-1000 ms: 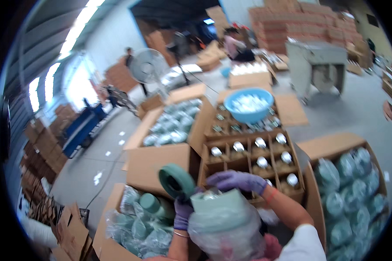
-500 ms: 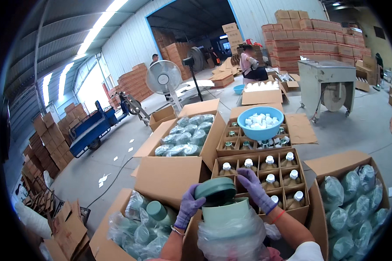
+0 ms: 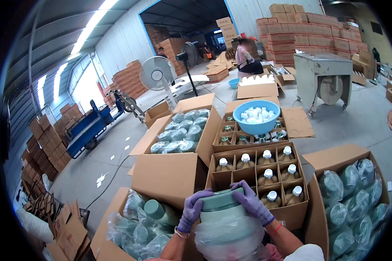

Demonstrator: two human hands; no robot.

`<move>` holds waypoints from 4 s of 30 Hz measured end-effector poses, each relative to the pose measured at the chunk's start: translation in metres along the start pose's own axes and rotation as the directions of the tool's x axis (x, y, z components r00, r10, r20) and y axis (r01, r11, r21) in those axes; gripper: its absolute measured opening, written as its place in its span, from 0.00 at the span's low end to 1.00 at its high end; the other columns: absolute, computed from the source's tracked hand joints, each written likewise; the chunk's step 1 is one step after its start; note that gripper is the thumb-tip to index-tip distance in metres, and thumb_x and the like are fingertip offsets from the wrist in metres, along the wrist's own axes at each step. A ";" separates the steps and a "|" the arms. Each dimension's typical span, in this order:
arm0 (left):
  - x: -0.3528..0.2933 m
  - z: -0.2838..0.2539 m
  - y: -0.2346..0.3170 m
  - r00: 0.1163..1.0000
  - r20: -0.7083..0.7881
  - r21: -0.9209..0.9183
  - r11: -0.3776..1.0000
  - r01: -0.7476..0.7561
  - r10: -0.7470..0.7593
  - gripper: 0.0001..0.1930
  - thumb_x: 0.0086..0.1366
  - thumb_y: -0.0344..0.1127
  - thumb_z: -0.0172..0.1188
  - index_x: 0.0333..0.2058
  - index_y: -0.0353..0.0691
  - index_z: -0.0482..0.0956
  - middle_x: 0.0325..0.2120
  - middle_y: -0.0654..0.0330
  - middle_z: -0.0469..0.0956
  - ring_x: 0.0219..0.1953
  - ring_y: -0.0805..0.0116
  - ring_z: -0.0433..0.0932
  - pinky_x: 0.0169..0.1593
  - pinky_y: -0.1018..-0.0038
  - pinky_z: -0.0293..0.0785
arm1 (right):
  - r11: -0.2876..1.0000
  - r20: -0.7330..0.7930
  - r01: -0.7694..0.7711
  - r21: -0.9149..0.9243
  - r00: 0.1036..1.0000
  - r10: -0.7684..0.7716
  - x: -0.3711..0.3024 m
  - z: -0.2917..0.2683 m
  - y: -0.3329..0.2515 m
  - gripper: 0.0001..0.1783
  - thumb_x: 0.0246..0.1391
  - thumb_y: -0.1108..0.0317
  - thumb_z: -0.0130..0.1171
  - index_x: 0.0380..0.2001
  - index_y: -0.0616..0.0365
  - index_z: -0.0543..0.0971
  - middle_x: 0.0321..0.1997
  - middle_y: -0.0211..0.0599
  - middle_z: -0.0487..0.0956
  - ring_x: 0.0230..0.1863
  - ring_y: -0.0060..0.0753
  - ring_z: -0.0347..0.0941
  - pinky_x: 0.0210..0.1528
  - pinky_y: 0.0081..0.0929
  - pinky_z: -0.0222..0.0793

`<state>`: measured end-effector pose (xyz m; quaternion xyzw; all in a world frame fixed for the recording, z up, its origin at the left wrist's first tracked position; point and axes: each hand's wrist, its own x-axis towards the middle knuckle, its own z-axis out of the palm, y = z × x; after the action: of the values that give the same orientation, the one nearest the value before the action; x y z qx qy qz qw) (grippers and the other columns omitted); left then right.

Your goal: The person assembles thermos bottles by inserting stainless steel inner liners into green outer shells and securing the lids. They repeatedly pick up wrapped outer shells, unwrap them, insert the liners, and place the assembled units into a cardboard box.

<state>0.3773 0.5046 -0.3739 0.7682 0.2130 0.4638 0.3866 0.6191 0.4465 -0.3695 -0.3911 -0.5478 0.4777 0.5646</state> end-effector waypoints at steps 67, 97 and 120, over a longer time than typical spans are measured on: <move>-0.135 0.050 0.106 0.854 0.116 0.163 0.858 0.488 -0.508 0.23 0.69 0.45 0.51 0.58 0.38 0.72 0.42 0.48 0.82 0.43 0.57 0.83 0.49 0.66 0.76 | 0.129 0.431 0.427 -0.895 0.753 0.498 -0.060 0.010 -0.203 0.32 0.58 0.36 0.49 0.33 0.58 0.81 0.27 0.44 0.81 0.32 0.45 0.82 0.36 0.38 0.77; -0.297 -0.022 0.017 0.936 -0.015 0.752 0.614 0.242 -0.351 0.29 0.64 0.38 0.55 0.61 0.33 0.61 0.58 0.48 0.65 0.61 0.50 0.62 0.64 0.62 0.57 | 0.016 0.418 0.455 -0.890 0.803 0.424 0.093 0.014 -0.021 0.28 0.61 0.44 0.50 0.52 0.56 0.76 0.49 0.47 0.78 0.52 0.47 0.75 0.57 0.38 0.70; -0.211 -0.075 -0.091 0.312 -0.327 -0.510 0.444 0.737 -0.892 0.10 0.60 0.37 0.65 0.33 0.36 0.78 0.31 0.61 0.79 0.26 0.74 0.73 0.25 0.73 0.65 | 0.544 0.572 0.469 -0.696 0.820 0.025 0.170 0.177 0.155 0.17 0.56 0.57 0.51 0.33 0.59 0.83 0.36 0.50 0.82 0.41 0.50 0.78 0.45 0.41 0.74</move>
<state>0.2137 0.4450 -0.5412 0.3187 0.6119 0.4245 0.5864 0.4171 0.6333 -0.4606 -0.3847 -0.8812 0.1786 0.2087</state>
